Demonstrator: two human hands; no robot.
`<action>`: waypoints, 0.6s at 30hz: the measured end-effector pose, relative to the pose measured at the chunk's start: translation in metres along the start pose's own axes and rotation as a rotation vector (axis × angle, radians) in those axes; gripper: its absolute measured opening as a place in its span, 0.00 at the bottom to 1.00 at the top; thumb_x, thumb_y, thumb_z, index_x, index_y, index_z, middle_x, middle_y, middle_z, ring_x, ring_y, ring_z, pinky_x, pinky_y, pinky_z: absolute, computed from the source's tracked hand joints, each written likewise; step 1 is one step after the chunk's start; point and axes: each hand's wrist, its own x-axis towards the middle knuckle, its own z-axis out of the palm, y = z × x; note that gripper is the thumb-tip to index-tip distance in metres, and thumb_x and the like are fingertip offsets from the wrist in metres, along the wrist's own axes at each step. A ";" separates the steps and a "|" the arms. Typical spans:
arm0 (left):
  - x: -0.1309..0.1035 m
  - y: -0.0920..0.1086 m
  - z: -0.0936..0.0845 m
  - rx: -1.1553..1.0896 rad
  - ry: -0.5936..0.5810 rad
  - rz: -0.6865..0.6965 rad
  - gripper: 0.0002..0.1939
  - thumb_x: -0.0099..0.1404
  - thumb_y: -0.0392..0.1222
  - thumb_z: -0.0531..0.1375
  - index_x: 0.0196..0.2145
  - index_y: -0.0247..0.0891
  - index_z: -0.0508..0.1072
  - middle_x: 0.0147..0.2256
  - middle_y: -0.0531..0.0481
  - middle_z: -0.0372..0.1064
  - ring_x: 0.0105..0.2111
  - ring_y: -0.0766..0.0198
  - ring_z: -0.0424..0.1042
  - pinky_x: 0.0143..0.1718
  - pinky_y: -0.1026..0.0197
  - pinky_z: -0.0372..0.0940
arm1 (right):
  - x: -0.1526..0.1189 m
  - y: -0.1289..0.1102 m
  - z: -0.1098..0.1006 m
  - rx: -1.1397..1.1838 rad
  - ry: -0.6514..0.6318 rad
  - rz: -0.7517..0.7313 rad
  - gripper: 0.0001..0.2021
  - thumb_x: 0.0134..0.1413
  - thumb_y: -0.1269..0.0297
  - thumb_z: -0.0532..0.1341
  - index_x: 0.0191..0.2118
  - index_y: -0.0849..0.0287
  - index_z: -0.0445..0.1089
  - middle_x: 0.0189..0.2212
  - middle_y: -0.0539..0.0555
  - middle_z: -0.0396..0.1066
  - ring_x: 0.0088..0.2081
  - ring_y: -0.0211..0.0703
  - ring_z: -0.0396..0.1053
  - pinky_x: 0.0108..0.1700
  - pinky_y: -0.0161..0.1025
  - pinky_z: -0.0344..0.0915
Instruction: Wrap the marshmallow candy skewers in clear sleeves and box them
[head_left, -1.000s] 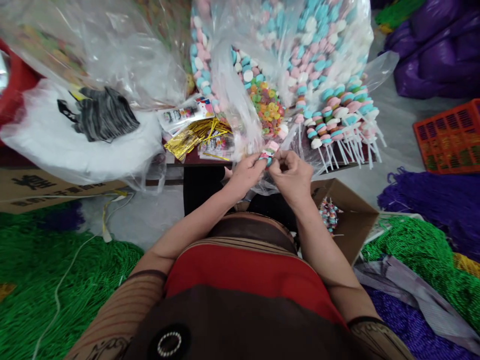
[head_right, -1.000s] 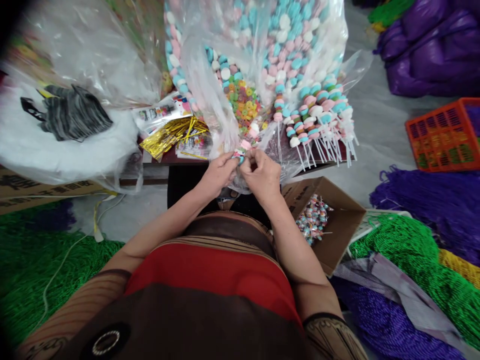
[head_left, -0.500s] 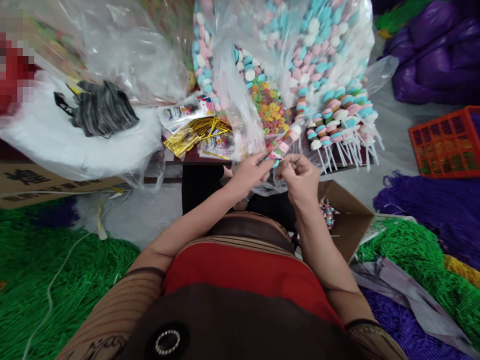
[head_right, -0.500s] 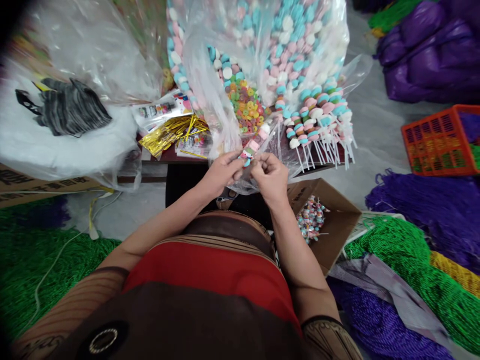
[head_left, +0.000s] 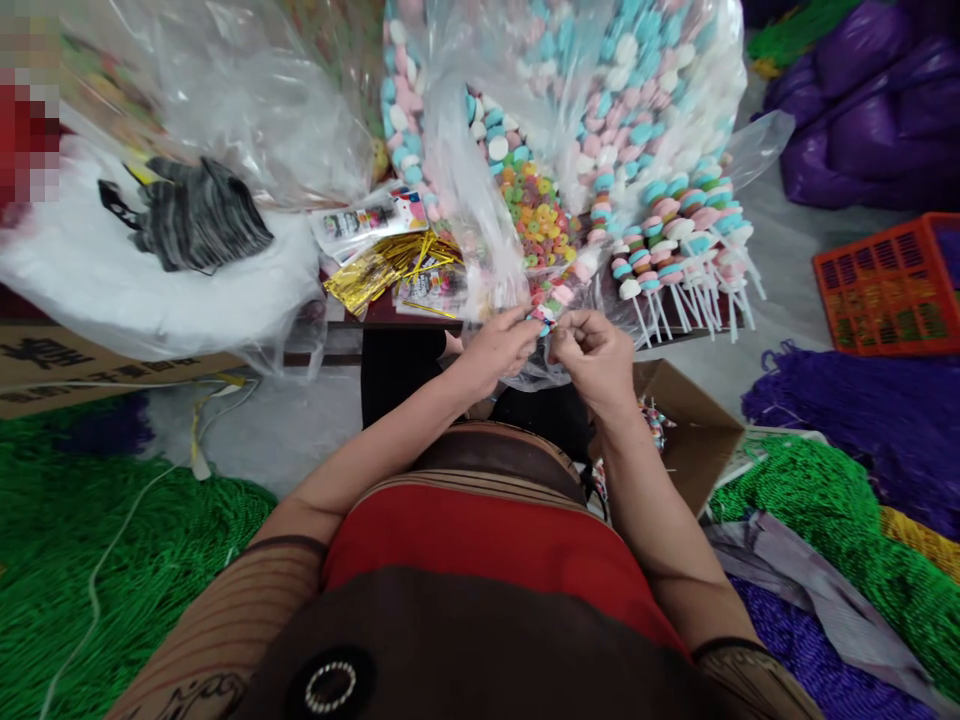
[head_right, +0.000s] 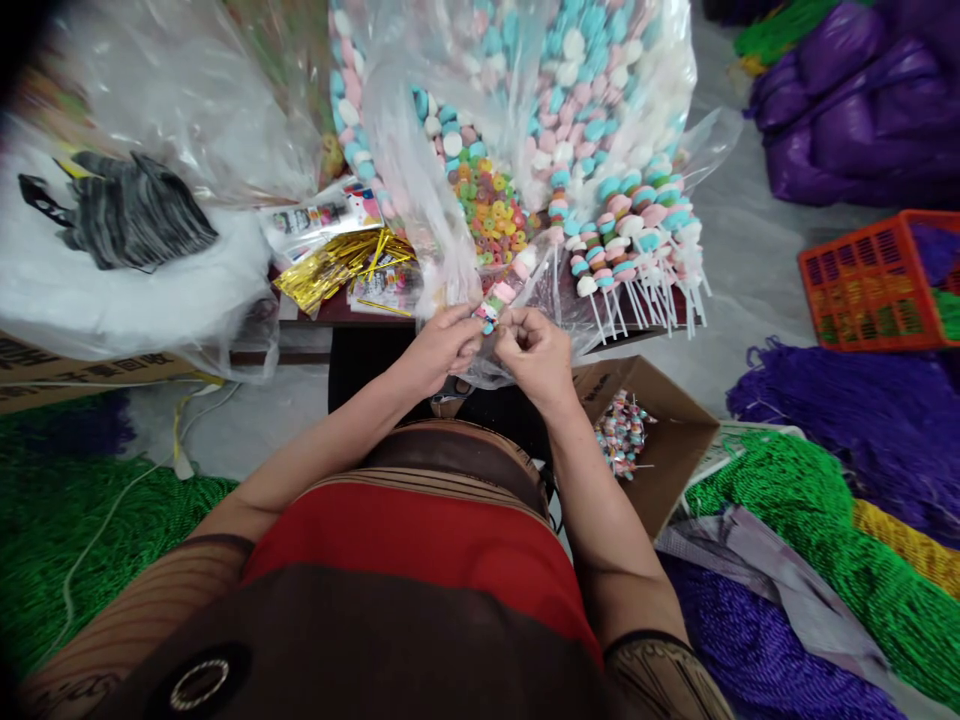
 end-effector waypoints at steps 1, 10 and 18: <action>0.000 0.001 -0.001 0.002 -0.031 -0.012 0.07 0.63 0.34 0.56 0.40 0.40 0.69 0.17 0.64 0.49 0.14 0.74 0.42 0.19 0.68 0.40 | 0.000 0.000 0.000 0.024 -0.008 0.016 0.04 0.53 0.63 0.61 0.31 0.55 0.66 0.18 0.43 0.66 0.19 0.33 0.61 0.22 0.32 0.58; 0.007 -0.008 -0.016 0.690 0.159 0.446 0.18 0.64 0.41 0.65 0.51 0.38 0.78 0.41 0.45 0.78 0.43 0.57 0.73 0.49 0.59 0.65 | 0.003 -0.005 -0.003 0.072 0.010 0.024 0.05 0.53 0.61 0.63 0.31 0.55 0.67 0.17 0.43 0.66 0.18 0.33 0.61 0.22 0.32 0.59; 0.005 -0.009 -0.015 0.747 0.184 0.427 0.10 0.67 0.39 0.60 0.42 0.37 0.80 0.28 0.53 0.70 0.32 0.63 0.67 0.40 0.63 0.61 | -0.003 -0.009 -0.001 -0.011 -0.007 -0.034 0.01 0.51 0.67 0.59 0.31 0.55 0.67 0.18 0.42 0.63 0.18 0.32 0.60 0.23 0.33 0.58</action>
